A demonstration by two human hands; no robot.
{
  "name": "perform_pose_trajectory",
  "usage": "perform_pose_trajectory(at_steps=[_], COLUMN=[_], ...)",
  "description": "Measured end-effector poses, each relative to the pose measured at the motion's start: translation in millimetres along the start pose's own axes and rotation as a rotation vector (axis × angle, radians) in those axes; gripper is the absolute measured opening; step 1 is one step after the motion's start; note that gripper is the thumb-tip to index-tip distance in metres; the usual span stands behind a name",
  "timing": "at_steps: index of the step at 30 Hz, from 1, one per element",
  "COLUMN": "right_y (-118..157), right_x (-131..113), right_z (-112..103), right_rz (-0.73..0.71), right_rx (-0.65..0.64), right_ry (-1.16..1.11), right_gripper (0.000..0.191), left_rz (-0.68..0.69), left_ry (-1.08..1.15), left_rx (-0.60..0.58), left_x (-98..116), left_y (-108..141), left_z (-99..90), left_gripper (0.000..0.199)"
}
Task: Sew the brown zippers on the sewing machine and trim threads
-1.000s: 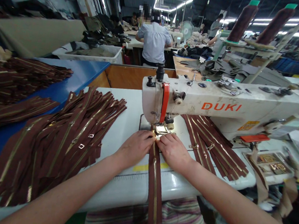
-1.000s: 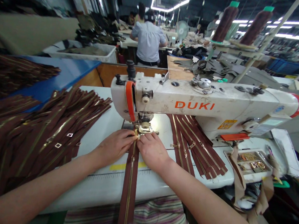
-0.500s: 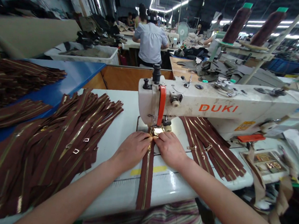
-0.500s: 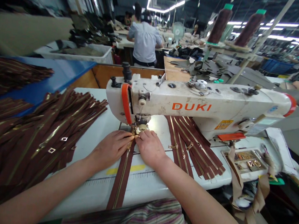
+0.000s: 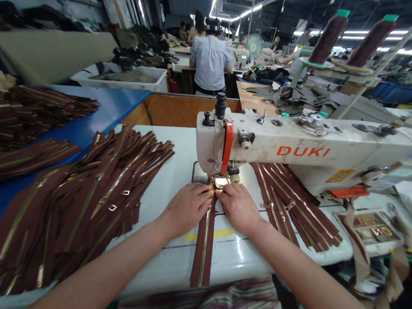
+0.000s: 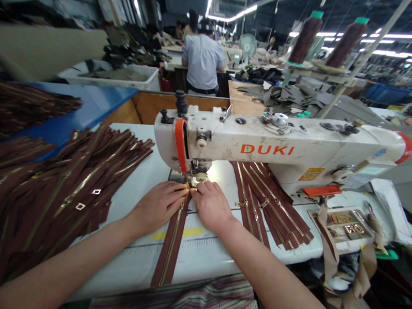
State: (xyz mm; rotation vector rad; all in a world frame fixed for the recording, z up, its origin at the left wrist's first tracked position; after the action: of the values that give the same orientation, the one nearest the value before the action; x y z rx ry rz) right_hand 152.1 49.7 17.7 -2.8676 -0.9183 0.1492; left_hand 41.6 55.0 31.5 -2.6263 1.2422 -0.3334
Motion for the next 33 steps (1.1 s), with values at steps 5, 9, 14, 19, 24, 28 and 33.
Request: perform_pose_trajectory(at_steps=[5, 9, 14, 19, 24, 28, 33], right_y=[5.6, 22.3, 26.2, 1.3, -7.9, -4.5, 3.2], right_x=[-4.7, -22.2, -48.0, -71.8, -70.6, -57.5, -36.6], right_z=[-3.8, -8.7, -12.7, -2.5, 3.9, -5.0, 5.7], right_rz=[-0.037, -0.153, -0.218, -0.210, -0.169, -0.133, 0.085], right_rx=[0.036, 0.109, 0.211, 0.065, -0.053, -0.030, -0.240], right_ry=[-0.036, -0.145, -0.270, -0.242, -0.286, -0.551, -1.256], right_gripper=[0.017, 0.022, 0.030, 0.039, 0.040, 0.037, 0.013], left_rz=[-0.047, -0.099, -0.192, -0.184, -0.280, -0.600, -0.962], left_ry=[0.037, 0.066, 0.038, -0.024, 0.113, 0.484, 0.984], left_rx=[-0.052, -0.107, -0.141, -0.081, -0.052, -0.028, 0.021], left_x=[9.8, 34.7, 61.5, 70.0, 49.4, 0.9, -35.4], left_y=[21.0, 78.5, 131.0, 142.4, 147.1, 157.1, 176.7], left_z=[-12.5, -28.7, -33.0, -30.9, -38.7, -56.3, -73.9], left_gripper=[0.021, 0.041, 0.047, 0.042, 0.044, 0.025, 0.032])
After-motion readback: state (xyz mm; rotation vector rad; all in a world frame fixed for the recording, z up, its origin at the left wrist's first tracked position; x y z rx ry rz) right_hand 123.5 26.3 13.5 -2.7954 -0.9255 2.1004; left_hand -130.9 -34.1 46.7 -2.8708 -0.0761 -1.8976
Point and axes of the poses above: each hand's wrist, its own y-axis away from the middle knuckle, its own z-axis out of the palm, x = y × z, the point moved 6 cm from there along -y, towards the middle knuckle, and after that the axes turned 11 degrees about -x, right-handed, at the moved point
